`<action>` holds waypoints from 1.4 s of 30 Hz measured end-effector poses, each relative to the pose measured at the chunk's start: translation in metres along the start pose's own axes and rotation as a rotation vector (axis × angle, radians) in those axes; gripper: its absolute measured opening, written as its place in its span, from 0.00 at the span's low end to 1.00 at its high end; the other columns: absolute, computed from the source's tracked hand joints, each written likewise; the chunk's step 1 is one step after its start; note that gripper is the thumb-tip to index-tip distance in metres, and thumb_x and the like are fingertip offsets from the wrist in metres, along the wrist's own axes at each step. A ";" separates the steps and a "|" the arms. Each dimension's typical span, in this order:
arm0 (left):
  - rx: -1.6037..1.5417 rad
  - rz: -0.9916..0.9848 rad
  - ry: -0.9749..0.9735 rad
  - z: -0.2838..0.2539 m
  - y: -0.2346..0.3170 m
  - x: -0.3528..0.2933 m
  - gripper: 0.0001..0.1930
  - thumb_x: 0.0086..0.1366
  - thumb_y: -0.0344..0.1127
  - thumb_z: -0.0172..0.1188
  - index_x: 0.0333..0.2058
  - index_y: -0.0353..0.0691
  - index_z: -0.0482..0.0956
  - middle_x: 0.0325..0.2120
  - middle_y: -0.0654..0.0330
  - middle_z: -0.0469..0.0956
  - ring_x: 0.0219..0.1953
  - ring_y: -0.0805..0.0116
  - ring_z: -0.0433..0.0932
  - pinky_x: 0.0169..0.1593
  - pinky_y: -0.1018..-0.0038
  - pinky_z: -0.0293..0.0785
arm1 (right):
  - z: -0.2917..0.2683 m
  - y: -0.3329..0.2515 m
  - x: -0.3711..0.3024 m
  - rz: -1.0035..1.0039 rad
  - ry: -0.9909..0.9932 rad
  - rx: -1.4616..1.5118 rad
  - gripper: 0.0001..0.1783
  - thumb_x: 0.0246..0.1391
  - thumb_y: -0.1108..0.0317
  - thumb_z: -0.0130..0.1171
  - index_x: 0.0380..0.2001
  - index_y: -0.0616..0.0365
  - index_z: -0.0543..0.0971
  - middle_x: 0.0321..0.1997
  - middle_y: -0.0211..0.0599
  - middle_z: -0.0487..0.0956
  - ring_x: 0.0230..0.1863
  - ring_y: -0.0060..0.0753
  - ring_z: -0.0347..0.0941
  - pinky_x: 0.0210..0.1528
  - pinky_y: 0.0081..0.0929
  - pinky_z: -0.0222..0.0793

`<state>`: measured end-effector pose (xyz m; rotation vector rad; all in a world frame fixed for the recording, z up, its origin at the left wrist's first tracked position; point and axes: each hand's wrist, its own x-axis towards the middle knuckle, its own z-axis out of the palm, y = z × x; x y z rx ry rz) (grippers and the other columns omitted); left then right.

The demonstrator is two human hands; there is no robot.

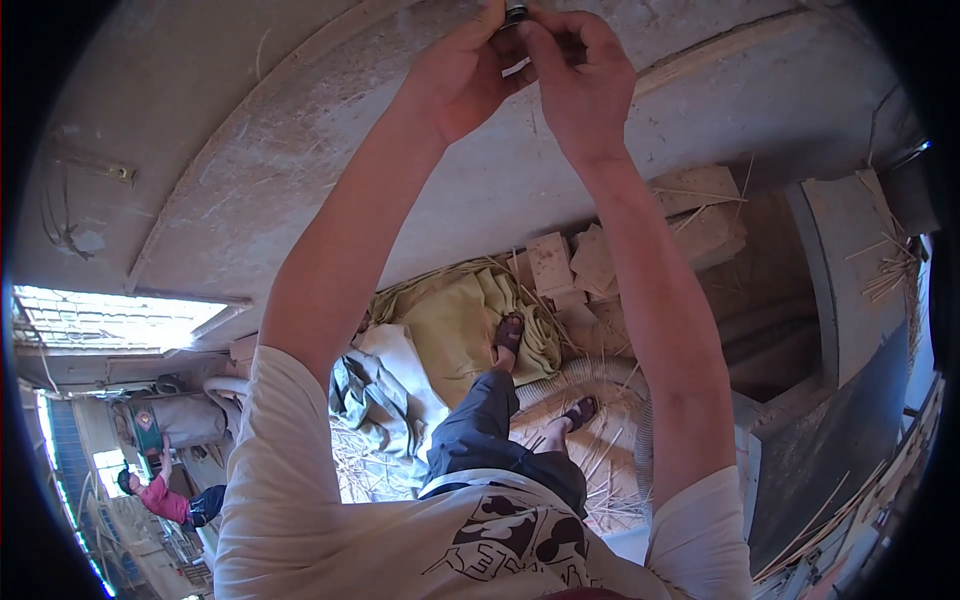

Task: Operating a table saw to process wood planks in a workshop.

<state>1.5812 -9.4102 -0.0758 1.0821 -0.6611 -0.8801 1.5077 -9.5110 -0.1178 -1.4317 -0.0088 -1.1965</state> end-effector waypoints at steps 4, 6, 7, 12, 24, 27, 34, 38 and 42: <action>-0.045 -0.014 0.085 -0.002 -0.003 0.003 0.27 0.63 0.62 0.55 0.46 0.43 0.76 0.43 0.62 0.76 0.48 0.65 0.70 0.55 0.66 0.63 | 0.001 0.000 0.006 0.068 -0.070 0.031 0.08 0.57 0.74 0.60 0.38 0.62 0.73 0.30 0.34 0.78 0.28 0.22 0.75 0.28 0.22 0.72; -0.088 -0.035 0.123 -0.007 -0.004 0.004 0.26 0.62 0.61 0.56 0.45 0.43 0.76 0.43 0.63 0.74 0.48 0.66 0.69 0.55 0.67 0.62 | -0.001 0.006 0.008 0.124 -0.044 0.037 0.09 0.56 0.72 0.61 0.38 0.63 0.76 0.30 0.33 0.80 0.28 0.20 0.75 0.29 0.20 0.72; -0.089 -0.035 0.124 -0.008 -0.004 0.004 0.26 0.62 0.61 0.56 0.45 0.43 0.76 0.43 0.63 0.74 0.48 0.66 0.69 0.55 0.67 0.62 | 0.000 0.006 0.008 0.184 -0.025 0.051 0.10 0.55 0.70 0.63 0.38 0.64 0.78 0.29 0.32 0.81 0.27 0.18 0.76 0.30 0.17 0.72; -0.041 0.031 0.074 -0.017 -0.009 0.007 0.24 0.69 0.55 0.50 0.50 0.40 0.73 0.45 0.60 0.75 0.47 0.67 0.71 0.49 0.69 0.68 | 0.003 0.008 0.007 0.195 -0.015 0.060 0.10 0.53 0.70 0.64 0.35 0.64 0.78 0.28 0.34 0.81 0.26 0.19 0.76 0.27 0.18 0.73; -0.044 0.026 0.061 -0.007 -0.007 0.004 0.19 0.68 0.54 0.53 0.42 0.43 0.76 0.37 0.67 0.73 0.39 0.73 0.68 0.44 0.74 0.65 | 0.006 -0.001 0.007 0.275 0.043 0.142 0.09 0.54 0.72 0.62 0.34 0.67 0.76 0.27 0.38 0.80 0.23 0.22 0.78 0.21 0.20 0.74; -0.041 -0.008 0.032 -0.020 -0.008 0.002 0.19 0.68 0.53 0.53 0.42 0.43 0.76 0.38 0.66 0.74 0.40 0.73 0.68 0.45 0.73 0.66 | 0.008 -0.003 0.007 0.258 0.033 0.120 0.09 0.54 0.72 0.61 0.35 0.67 0.75 0.27 0.38 0.80 0.22 0.23 0.78 0.21 0.20 0.74; -0.025 0.087 0.173 -0.005 -0.018 0.000 0.19 0.68 0.53 0.53 0.41 0.43 0.76 0.39 0.65 0.75 0.40 0.72 0.68 0.45 0.72 0.66 | 0.005 0.004 0.008 0.148 -0.001 -0.037 0.11 0.54 0.70 0.60 0.37 0.67 0.75 0.28 0.39 0.81 0.22 0.24 0.78 0.23 0.22 0.74; -0.067 0.056 0.148 -0.010 -0.017 -0.001 0.18 0.68 0.53 0.54 0.41 0.44 0.77 0.39 0.65 0.76 0.40 0.72 0.69 0.45 0.72 0.66 | 0.003 -0.001 0.009 0.176 -0.017 -0.046 0.11 0.54 0.70 0.60 0.38 0.66 0.75 0.27 0.39 0.81 0.23 0.24 0.78 0.23 0.21 0.74; -0.097 0.073 0.192 -0.005 -0.014 0.002 0.14 0.69 0.49 0.54 0.34 0.45 0.76 0.31 0.67 0.74 0.32 0.74 0.68 0.37 0.74 0.65 | 0.004 -0.003 0.008 0.164 -0.040 -0.045 0.09 0.55 0.72 0.60 0.37 0.66 0.76 0.27 0.38 0.81 0.23 0.23 0.78 0.23 0.21 0.74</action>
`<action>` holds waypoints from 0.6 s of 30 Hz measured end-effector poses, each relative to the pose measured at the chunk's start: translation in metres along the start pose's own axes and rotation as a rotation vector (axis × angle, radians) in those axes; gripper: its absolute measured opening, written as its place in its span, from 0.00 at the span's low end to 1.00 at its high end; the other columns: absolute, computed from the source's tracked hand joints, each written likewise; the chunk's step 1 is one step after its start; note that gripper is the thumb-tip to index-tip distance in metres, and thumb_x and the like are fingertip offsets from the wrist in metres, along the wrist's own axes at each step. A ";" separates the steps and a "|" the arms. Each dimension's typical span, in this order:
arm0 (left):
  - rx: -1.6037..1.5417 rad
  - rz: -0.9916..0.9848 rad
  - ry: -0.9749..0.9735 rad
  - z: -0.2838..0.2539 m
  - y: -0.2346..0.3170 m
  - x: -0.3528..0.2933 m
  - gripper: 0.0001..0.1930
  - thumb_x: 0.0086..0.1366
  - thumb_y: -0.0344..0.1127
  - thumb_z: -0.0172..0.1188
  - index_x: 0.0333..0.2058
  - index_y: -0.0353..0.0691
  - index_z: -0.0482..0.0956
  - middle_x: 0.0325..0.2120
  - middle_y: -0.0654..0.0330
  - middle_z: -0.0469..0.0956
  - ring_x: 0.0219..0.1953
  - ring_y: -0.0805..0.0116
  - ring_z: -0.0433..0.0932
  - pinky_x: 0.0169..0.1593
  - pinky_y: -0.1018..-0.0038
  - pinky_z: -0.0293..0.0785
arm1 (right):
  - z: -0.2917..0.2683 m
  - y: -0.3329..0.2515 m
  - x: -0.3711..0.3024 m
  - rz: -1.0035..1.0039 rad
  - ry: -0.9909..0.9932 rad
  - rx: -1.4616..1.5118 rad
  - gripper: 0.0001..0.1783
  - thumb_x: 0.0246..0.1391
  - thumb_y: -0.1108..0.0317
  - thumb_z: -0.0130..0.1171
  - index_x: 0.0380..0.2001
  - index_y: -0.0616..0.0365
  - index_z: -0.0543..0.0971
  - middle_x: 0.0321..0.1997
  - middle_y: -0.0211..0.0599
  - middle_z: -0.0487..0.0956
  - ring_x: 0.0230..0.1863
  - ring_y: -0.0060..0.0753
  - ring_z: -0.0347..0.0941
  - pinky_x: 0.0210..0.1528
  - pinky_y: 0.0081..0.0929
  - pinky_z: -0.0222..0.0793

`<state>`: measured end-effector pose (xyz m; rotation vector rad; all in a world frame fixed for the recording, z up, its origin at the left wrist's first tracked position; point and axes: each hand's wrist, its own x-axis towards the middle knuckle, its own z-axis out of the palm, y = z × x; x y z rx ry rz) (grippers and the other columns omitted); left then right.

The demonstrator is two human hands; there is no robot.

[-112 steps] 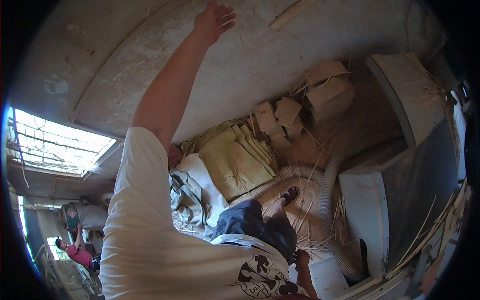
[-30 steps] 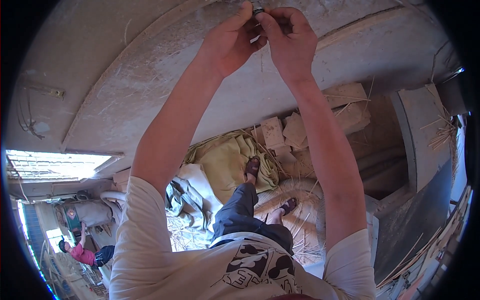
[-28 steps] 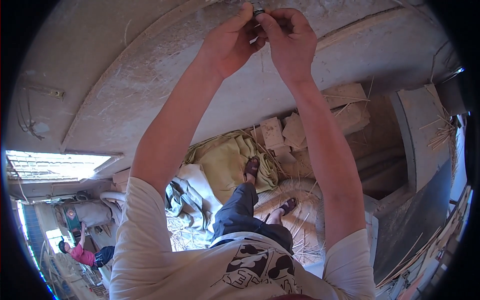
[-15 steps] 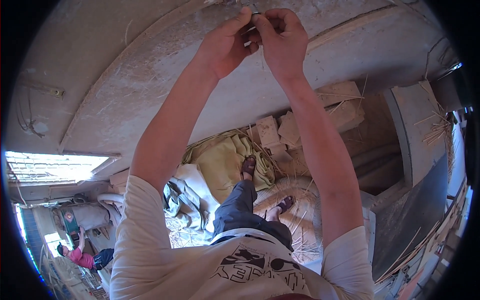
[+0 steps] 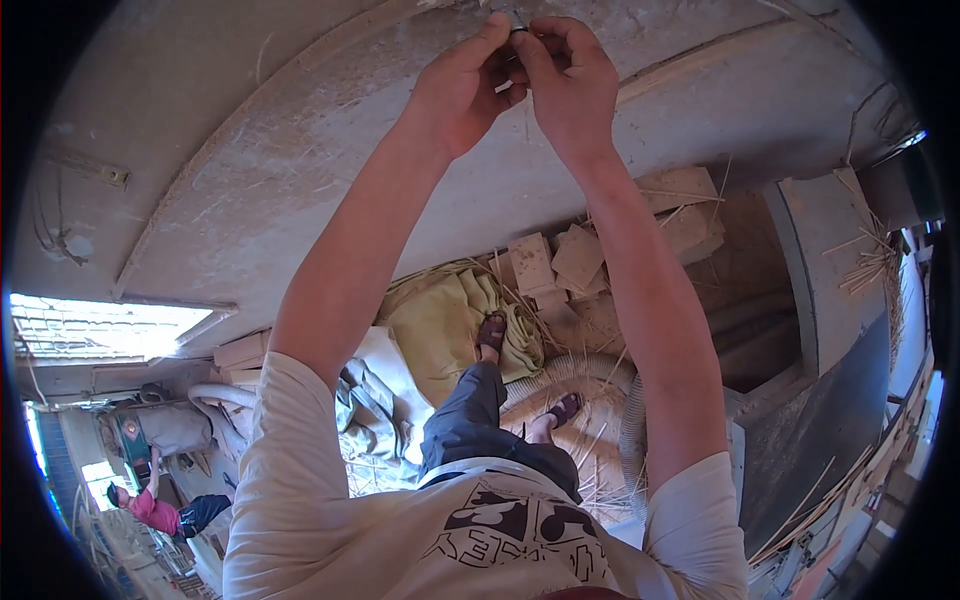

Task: Operating a table saw to process wood planks in a workshop.

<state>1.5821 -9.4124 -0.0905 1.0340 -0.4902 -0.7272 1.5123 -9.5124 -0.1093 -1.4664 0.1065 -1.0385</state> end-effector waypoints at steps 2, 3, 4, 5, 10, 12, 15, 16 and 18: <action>-0.019 -0.011 -0.012 0.000 0.000 0.001 0.14 0.68 0.49 0.54 0.34 0.45 0.76 0.31 0.67 0.74 0.32 0.74 0.68 0.37 0.74 0.64 | -0.001 -0.002 0.000 -0.029 0.005 -0.045 0.09 0.55 0.72 0.60 0.37 0.66 0.76 0.27 0.38 0.81 0.23 0.23 0.78 0.23 0.21 0.74; -0.037 -0.024 -0.021 0.000 0.000 0.002 0.13 0.68 0.49 0.54 0.34 0.45 0.76 0.31 0.67 0.74 0.32 0.75 0.68 0.36 0.74 0.64 | 0.000 0.000 0.000 -0.014 0.009 -0.010 0.08 0.55 0.73 0.60 0.37 0.66 0.77 0.27 0.38 0.81 0.22 0.22 0.78 0.23 0.21 0.74; -0.039 -0.025 -0.022 0.000 0.000 0.002 0.13 0.68 0.49 0.54 0.34 0.45 0.76 0.31 0.67 0.74 0.32 0.75 0.68 0.36 0.74 0.64 | 0.000 0.000 0.000 0.003 0.013 0.024 0.08 0.55 0.73 0.60 0.36 0.66 0.77 0.27 0.37 0.81 0.22 0.22 0.78 0.23 0.21 0.74; -0.032 -0.016 -0.033 -0.001 0.000 0.002 0.13 0.68 0.48 0.55 0.34 0.45 0.76 0.31 0.67 0.74 0.32 0.75 0.68 0.36 0.74 0.64 | 0.000 0.001 0.000 0.004 0.014 0.021 0.08 0.55 0.73 0.60 0.36 0.66 0.77 0.27 0.37 0.81 0.22 0.22 0.78 0.23 0.21 0.74; 0.035 -0.019 -0.058 -0.002 0.003 0.004 0.14 0.67 0.50 0.57 0.33 0.45 0.77 0.30 0.68 0.75 0.32 0.76 0.69 0.36 0.75 0.62 | 0.003 0.004 0.003 0.037 0.047 0.092 0.06 0.55 0.73 0.59 0.34 0.65 0.78 0.25 0.37 0.81 0.22 0.23 0.78 0.24 0.21 0.74; 0.116 0.009 0.014 0.004 0.003 0.003 0.16 0.66 0.52 0.57 0.34 0.44 0.78 0.29 0.69 0.75 0.32 0.76 0.69 0.36 0.75 0.61 | 0.001 0.010 0.003 0.010 0.044 0.050 0.06 0.55 0.73 0.59 0.34 0.65 0.78 0.25 0.38 0.81 0.22 0.24 0.79 0.24 0.21 0.74; 0.106 0.025 0.053 0.004 0.003 0.001 0.16 0.66 0.52 0.58 0.34 0.44 0.78 0.30 0.68 0.76 0.31 0.76 0.69 0.35 0.75 0.61 | 0.002 0.010 0.003 -0.013 0.025 0.005 0.06 0.55 0.73 0.58 0.35 0.64 0.78 0.26 0.39 0.81 0.22 0.25 0.79 0.25 0.22 0.74; 0.108 0.028 0.054 0.005 0.004 -0.001 0.16 0.66 0.52 0.58 0.34 0.44 0.78 0.30 0.68 0.76 0.31 0.76 0.69 0.35 0.75 0.61 | 0.003 0.008 0.003 -0.007 0.007 -0.003 0.07 0.55 0.72 0.58 0.35 0.64 0.78 0.26 0.39 0.81 0.22 0.26 0.79 0.26 0.23 0.74; 0.092 0.012 0.065 0.007 0.004 -0.004 0.16 0.66 0.51 0.58 0.35 0.44 0.79 0.31 0.68 0.77 0.30 0.76 0.69 0.35 0.75 0.61 | 0.001 0.003 0.000 0.000 -0.002 -0.034 0.07 0.55 0.72 0.58 0.36 0.64 0.78 0.26 0.39 0.81 0.22 0.26 0.79 0.26 0.23 0.74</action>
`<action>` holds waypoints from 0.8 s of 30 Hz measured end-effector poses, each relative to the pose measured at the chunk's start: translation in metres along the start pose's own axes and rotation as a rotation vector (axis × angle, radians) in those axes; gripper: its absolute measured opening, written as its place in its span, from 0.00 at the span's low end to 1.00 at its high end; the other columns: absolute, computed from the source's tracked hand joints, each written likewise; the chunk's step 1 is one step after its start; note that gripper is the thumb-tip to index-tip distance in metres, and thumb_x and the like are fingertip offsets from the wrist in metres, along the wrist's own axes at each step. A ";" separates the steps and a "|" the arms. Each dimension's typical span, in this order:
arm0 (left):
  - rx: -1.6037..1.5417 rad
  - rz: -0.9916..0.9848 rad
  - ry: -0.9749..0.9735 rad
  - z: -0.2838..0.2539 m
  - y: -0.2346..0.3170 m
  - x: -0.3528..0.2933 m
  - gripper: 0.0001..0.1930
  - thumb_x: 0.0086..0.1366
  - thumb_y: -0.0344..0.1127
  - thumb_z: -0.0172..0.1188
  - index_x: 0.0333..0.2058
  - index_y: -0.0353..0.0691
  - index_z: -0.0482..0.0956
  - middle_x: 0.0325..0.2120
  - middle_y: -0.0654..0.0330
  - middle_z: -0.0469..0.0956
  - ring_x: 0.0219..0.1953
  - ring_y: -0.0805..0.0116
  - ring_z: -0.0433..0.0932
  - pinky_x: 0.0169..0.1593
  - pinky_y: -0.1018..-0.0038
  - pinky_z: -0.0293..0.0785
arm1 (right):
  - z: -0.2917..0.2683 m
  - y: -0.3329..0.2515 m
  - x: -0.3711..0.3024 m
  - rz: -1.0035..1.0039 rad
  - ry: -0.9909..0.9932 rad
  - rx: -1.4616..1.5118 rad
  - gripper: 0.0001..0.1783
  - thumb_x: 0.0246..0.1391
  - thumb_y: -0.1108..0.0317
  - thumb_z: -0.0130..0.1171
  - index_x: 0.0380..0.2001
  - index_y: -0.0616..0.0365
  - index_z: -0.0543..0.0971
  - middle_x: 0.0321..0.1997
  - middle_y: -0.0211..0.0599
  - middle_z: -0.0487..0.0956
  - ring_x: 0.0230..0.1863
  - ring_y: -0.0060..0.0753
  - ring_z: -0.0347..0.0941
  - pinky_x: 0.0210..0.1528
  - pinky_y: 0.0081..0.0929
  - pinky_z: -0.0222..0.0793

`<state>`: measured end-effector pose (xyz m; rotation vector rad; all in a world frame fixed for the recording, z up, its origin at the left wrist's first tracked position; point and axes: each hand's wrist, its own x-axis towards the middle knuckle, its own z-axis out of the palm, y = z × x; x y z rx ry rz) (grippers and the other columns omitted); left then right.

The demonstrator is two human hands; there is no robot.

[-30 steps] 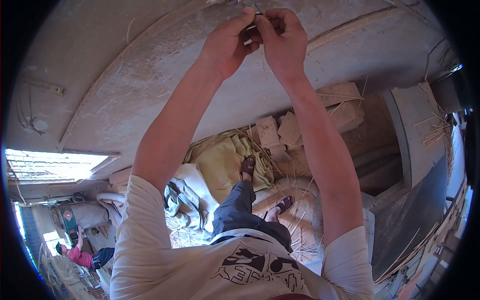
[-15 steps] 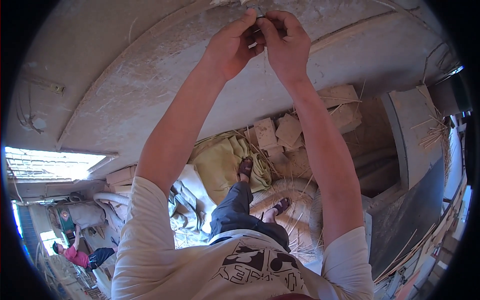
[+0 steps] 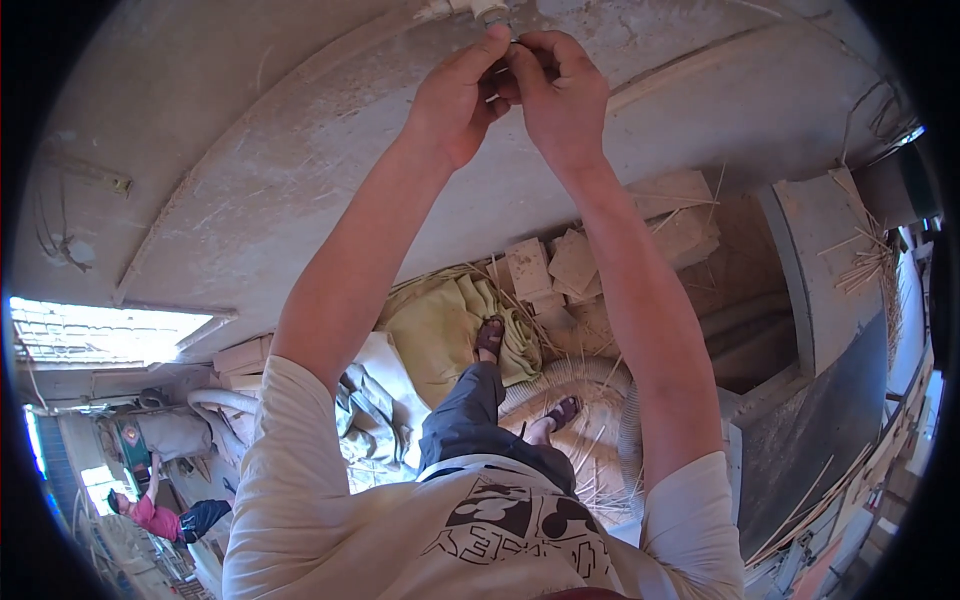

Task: Operating a table saw to process wood planks in a workshop.

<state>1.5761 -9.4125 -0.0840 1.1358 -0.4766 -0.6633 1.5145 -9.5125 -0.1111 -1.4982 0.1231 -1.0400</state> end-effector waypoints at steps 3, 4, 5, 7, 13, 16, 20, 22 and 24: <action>-0.022 0.006 -0.025 0.001 -0.002 0.002 0.16 0.66 0.51 0.57 0.36 0.44 0.79 0.31 0.67 0.77 0.31 0.76 0.69 0.36 0.75 0.60 | -0.004 0.005 0.003 -0.035 -0.012 -0.036 0.08 0.55 0.71 0.58 0.36 0.64 0.78 0.27 0.40 0.82 0.23 0.26 0.79 0.27 0.24 0.74; -0.023 0.006 -0.024 0.002 -0.002 0.000 0.16 0.66 0.51 0.57 0.36 0.44 0.79 0.31 0.67 0.77 0.31 0.76 0.69 0.36 0.75 0.60 | -0.004 0.004 0.003 -0.070 -0.016 -0.040 0.08 0.55 0.71 0.58 0.36 0.64 0.77 0.28 0.39 0.82 0.24 0.26 0.79 0.27 0.24 0.74; -0.018 0.010 -0.021 0.003 -0.001 -0.001 0.15 0.67 0.50 0.56 0.36 0.44 0.78 0.31 0.67 0.76 0.31 0.76 0.69 0.36 0.75 0.60 | -0.004 0.003 0.002 -0.069 -0.017 -0.042 0.08 0.55 0.71 0.58 0.36 0.64 0.77 0.28 0.39 0.82 0.24 0.26 0.79 0.27 0.24 0.74; -0.013 0.015 -0.018 0.001 0.000 -0.002 0.15 0.67 0.50 0.56 0.36 0.44 0.78 0.31 0.67 0.76 0.32 0.76 0.69 0.37 0.75 0.61 | -0.002 -0.001 0.002 -0.015 -0.010 -0.038 0.08 0.55 0.72 0.58 0.36 0.65 0.78 0.28 0.39 0.81 0.25 0.26 0.79 0.28 0.23 0.75; -0.103 -0.004 0.020 -0.003 -0.001 0.004 0.12 0.68 0.46 0.56 0.35 0.45 0.75 0.32 0.67 0.75 0.33 0.74 0.70 0.37 0.74 0.63 | -0.003 0.005 0.002 -0.053 -0.004 -0.019 0.07 0.54 0.72 0.59 0.35 0.64 0.79 0.30 0.40 0.81 0.25 0.26 0.79 0.28 0.23 0.75; -0.086 0.006 -0.003 -0.004 -0.002 0.005 0.13 0.67 0.47 0.56 0.35 0.44 0.76 0.31 0.67 0.75 0.33 0.74 0.70 0.37 0.74 0.64 | 0.000 0.008 0.001 -0.106 0.042 -0.065 0.07 0.54 0.71 0.60 0.34 0.63 0.80 0.31 0.41 0.81 0.26 0.28 0.79 0.29 0.25 0.75; -0.035 0.027 0.005 -0.001 -0.003 0.006 0.15 0.66 0.50 0.58 0.34 0.43 0.76 0.31 0.67 0.76 0.33 0.75 0.71 0.37 0.75 0.64 | -0.003 0.014 0.004 -0.179 0.048 -0.198 0.07 0.52 0.71 0.60 0.34 0.62 0.80 0.31 0.42 0.81 0.27 0.35 0.80 0.31 0.29 0.75; -0.039 0.036 0.007 0.000 -0.003 0.004 0.16 0.66 0.50 0.58 0.34 0.43 0.76 0.30 0.68 0.76 0.33 0.76 0.70 0.36 0.75 0.64 | -0.004 0.013 0.006 -0.261 0.060 -0.284 0.07 0.50 0.70 0.61 0.32 0.62 0.80 0.31 0.43 0.81 0.29 0.42 0.79 0.34 0.32 0.75; -0.009 0.047 0.050 0.000 -0.001 0.003 0.16 0.66 0.51 0.58 0.34 0.43 0.77 0.30 0.68 0.76 0.32 0.76 0.70 0.35 0.75 0.65 | -0.001 0.010 0.006 -0.283 0.071 -0.290 0.07 0.50 0.70 0.61 0.31 0.62 0.80 0.30 0.43 0.81 0.29 0.43 0.79 0.34 0.33 0.75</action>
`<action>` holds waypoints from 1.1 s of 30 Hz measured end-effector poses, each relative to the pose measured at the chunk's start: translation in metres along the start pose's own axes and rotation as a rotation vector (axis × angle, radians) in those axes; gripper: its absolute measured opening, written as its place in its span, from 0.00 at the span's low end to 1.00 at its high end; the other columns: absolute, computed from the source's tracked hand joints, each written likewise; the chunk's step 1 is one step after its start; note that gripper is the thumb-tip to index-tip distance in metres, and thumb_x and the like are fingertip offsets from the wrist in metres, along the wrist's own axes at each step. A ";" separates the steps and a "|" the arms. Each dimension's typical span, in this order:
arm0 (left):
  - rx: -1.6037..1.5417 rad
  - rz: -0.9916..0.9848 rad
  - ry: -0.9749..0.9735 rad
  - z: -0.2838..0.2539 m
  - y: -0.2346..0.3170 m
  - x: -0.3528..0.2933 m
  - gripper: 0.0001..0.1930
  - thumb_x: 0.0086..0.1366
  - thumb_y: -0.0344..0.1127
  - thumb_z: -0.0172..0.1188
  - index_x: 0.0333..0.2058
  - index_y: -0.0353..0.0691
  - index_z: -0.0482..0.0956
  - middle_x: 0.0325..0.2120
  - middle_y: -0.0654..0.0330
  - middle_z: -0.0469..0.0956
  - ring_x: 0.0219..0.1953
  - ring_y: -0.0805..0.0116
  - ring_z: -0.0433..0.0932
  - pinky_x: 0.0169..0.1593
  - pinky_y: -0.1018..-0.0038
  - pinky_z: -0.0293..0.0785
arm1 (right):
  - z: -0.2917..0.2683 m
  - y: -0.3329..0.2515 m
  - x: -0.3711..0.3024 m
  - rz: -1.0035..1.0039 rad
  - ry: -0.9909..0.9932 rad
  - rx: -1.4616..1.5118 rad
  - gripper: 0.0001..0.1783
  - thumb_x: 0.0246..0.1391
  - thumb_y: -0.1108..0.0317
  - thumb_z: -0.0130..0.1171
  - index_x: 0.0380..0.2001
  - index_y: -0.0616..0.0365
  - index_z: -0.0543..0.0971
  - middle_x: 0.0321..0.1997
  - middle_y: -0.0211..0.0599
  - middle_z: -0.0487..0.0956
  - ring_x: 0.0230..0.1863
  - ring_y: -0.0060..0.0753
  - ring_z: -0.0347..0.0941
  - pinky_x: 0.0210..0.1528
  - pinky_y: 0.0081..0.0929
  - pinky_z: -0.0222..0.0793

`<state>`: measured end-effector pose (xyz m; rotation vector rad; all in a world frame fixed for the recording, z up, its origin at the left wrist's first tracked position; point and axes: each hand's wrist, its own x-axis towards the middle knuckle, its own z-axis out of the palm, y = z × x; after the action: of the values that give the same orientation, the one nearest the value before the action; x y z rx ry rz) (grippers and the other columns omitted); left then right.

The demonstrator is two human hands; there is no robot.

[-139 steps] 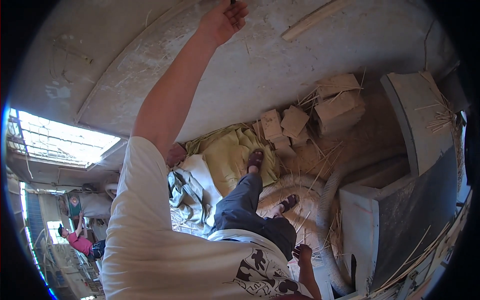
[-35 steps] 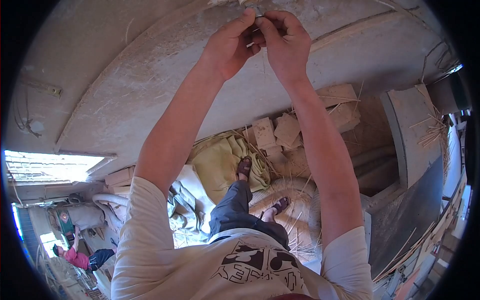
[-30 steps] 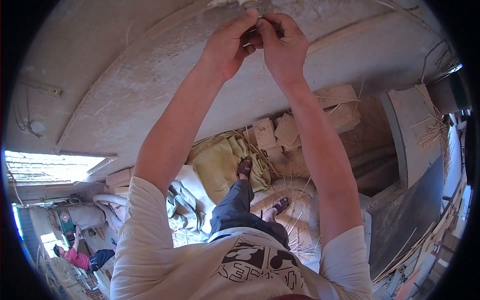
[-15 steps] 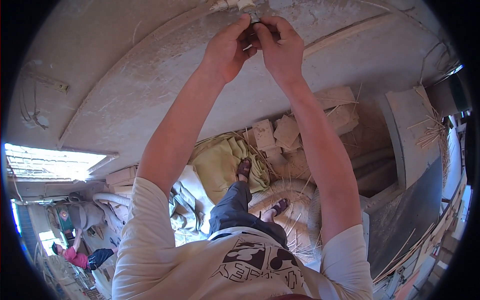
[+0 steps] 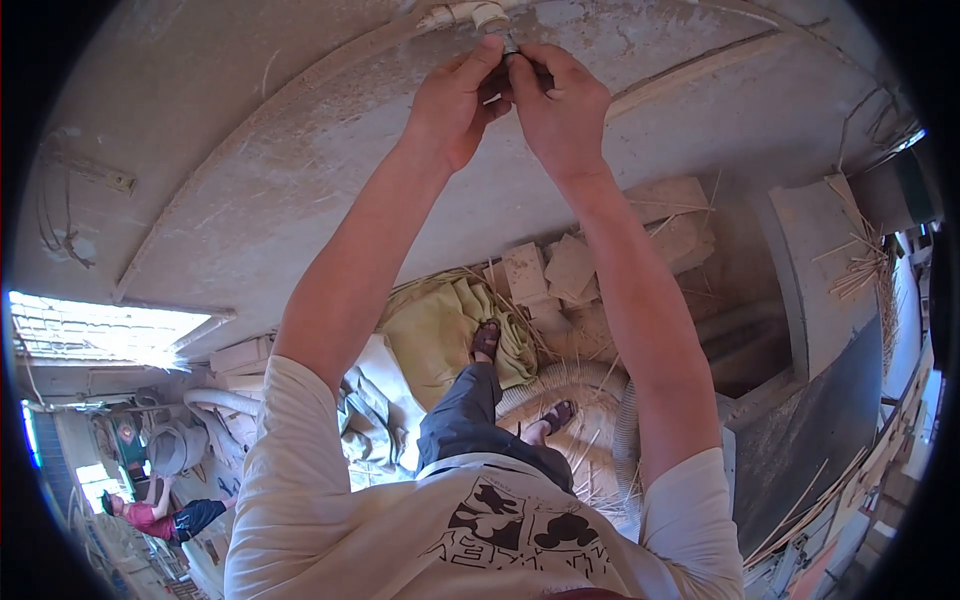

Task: Operating a table saw to process wood planks in a workshop.

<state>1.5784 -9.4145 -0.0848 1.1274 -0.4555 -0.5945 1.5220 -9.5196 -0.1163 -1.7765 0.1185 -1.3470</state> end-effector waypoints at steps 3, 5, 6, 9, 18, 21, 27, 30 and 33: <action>-0.029 0.008 0.022 -0.001 -0.005 0.004 0.16 0.65 0.51 0.59 0.34 0.42 0.77 0.30 0.67 0.76 0.32 0.76 0.70 0.35 0.75 0.65 | -0.003 0.000 0.000 -0.033 -0.003 -0.057 0.07 0.51 0.70 0.61 0.32 0.62 0.81 0.29 0.43 0.82 0.29 0.37 0.80 0.33 0.29 0.75; -0.023 0.006 0.021 -0.001 -0.003 0.005 0.17 0.65 0.51 0.59 0.34 0.42 0.77 0.30 0.67 0.76 0.31 0.76 0.71 0.35 0.75 0.65 | -0.004 -0.003 0.001 -0.049 -0.019 -0.097 0.09 0.52 0.69 0.61 0.35 0.63 0.81 0.29 0.42 0.83 0.28 0.30 0.81 0.32 0.25 0.76; -0.017 0.004 0.021 -0.001 -0.002 0.005 0.17 0.65 0.51 0.59 0.35 0.41 0.77 0.29 0.67 0.76 0.31 0.76 0.71 0.35 0.75 0.65 | -0.003 -0.004 0.001 -0.030 -0.020 -0.082 0.09 0.52 0.69 0.61 0.35 0.63 0.82 0.29 0.42 0.83 0.28 0.31 0.81 0.32 0.26 0.76; -0.033 -0.007 0.036 0.006 -0.003 0.004 0.17 0.66 0.50 0.58 0.34 0.41 0.77 0.29 0.67 0.76 0.30 0.76 0.71 0.35 0.76 0.65 | -0.005 -0.009 0.002 0.056 -0.020 -0.058 0.09 0.52 0.69 0.61 0.35 0.63 0.82 0.28 0.42 0.83 0.28 0.30 0.81 0.33 0.25 0.76; -0.066 -0.070 -0.032 -0.009 -0.004 0.013 0.15 0.66 0.49 0.58 0.33 0.43 0.78 0.24 0.67 0.76 0.28 0.75 0.70 0.31 0.75 0.60 | 0.005 -0.008 -0.002 0.284 -0.009 0.223 0.09 0.53 0.71 0.59 0.35 0.66 0.79 0.27 0.42 0.82 0.26 0.30 0.80 0.30 0.27 0.75; -0.060 -0.100 -0.045 -0.012 -0.003 0.013 0.16 0.67 0.49 0.57 0.36 0.41 0.78 0.30 0.64 0.79 0.31 0.73 0.73 0.34 0.75 0.65 | 0.002 -0.011 -0.009 0.336 -0.042 0.335 0.09 0.55 0.73 0.59 0.38 0.67 0.78 0.28 0.39 0.82 0.26 0.25 0.79 0.30 0.23 0.75; -0.044 -0.135 -0.095 -0.014 0.002 0.009 0.17 0.65 0.52 0.58 0.39 0.43 0.78 0.34 0.64 0.77 0.34 0.74 0.69 0.38 0.75 0.64 | -0.003 -0.013 -0.018 0.343 -0.062 0.444 0.10 0.57 0.74 0.57 0.41 0.68 0.76 0.31 0.37 0.81 0.30 0.22 0.79 0.33 0.19 0.74; -0.037 -0.177 -0.073 -0.004 0.003 0.003 0.19 0.66 0.52 0.57 0.42 0.41 0.78 0.38 0.62 0.79 0.38 0.72 0.73 0.41 0.74 0.67 | -0.013 -0.003 -0.030 0.346 -0.057 0.431 0.09 0.57 0.75 0.56 0.40 0.68 0.76 0.30 0.37 0.81 0.30 0.22 0.78 0.32 0.19 0.75; -0.064 -0.124 -0.075 -0.011 0.004 0.001 0.20 0.66 0.51 0.56 0.43 0.40 0.78 0.43 0.60 0.79 0.42 0.70 0.74 0.44 0.73 0.69 | -0.028 -0.002 -0.057 0.453 -0.088 0.415 0.09 0.58 0.74 0.55 0.40 0.68 0.76 0.31 0.36 0.80 0.31 0.21 0.77 0.34 0.19 0.75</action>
<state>1.5870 -9.4065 -0.0846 1.0804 -0.4305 -0.7566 1.4749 -9.5036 -0.1560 -1.3524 0.1678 -0.8896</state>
